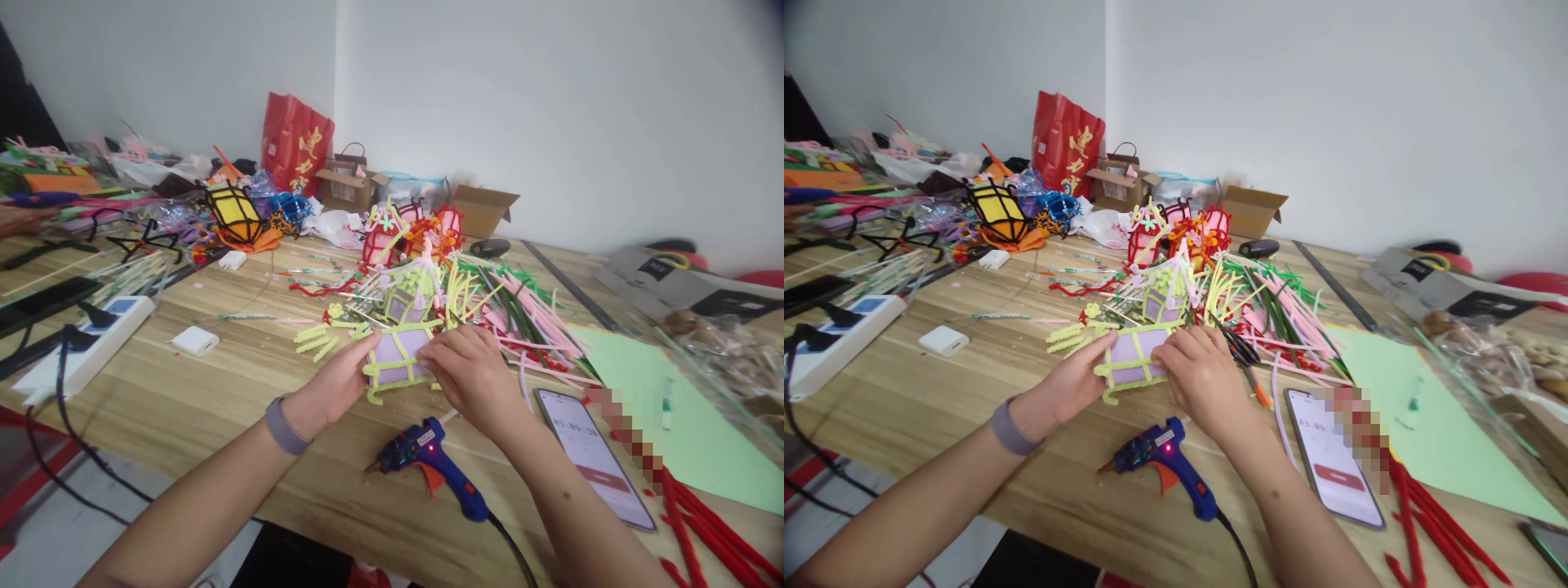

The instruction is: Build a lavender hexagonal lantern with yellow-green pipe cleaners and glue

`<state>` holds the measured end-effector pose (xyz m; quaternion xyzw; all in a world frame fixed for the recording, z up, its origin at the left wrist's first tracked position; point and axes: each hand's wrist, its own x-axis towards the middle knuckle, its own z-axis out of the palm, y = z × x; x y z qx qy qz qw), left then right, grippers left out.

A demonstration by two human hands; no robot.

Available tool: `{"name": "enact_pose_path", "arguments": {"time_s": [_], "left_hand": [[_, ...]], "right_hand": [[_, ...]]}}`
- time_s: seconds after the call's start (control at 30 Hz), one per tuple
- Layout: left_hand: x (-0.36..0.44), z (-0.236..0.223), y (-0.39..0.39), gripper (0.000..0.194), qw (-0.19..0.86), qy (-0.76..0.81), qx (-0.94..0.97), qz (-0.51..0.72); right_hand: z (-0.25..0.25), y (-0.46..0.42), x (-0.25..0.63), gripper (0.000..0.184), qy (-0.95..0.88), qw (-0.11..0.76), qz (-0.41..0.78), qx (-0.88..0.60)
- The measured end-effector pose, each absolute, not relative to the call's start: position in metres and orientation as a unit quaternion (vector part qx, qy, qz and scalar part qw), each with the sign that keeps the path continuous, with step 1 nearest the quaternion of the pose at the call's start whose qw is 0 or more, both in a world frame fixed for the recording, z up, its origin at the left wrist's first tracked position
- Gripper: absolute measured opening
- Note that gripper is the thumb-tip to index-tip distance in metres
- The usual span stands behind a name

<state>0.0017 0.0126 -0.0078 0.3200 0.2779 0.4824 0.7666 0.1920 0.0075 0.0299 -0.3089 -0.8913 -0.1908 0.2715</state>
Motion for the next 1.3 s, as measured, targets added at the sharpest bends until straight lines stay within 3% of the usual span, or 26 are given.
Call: {"name": "enact_pose_path", "arguments": {"time_s": [0.3,0.47,0.8,1.3], "left_hand": [[0.001,-0.007,0.014,0.026,0.792,0.275,0.269,0.475],[0.000,-0.001,0.013,0.029,0.801,0.270,0.244,0.475],[0.001,-0.006,0.016,0.030,0.794,0.282,0.216,0.494],[-0.001,-0.002,0.006,0.018,0.752,0.276,0.318,0.507]], "right_hand": [[0.027,0.011,0.195,0.011,-0.882,0.310,-0.140,-0.327],[0.030,0.016,0.207,0.026,-0.879,0.337,-0.088,-0.327],[0.040,0.020,0.217,0.009,-0.871,0.328,0.035,-0.364],[0.039,0.018,0.216,0.008,-0.871,0.354,0.036,-0.339]]}}
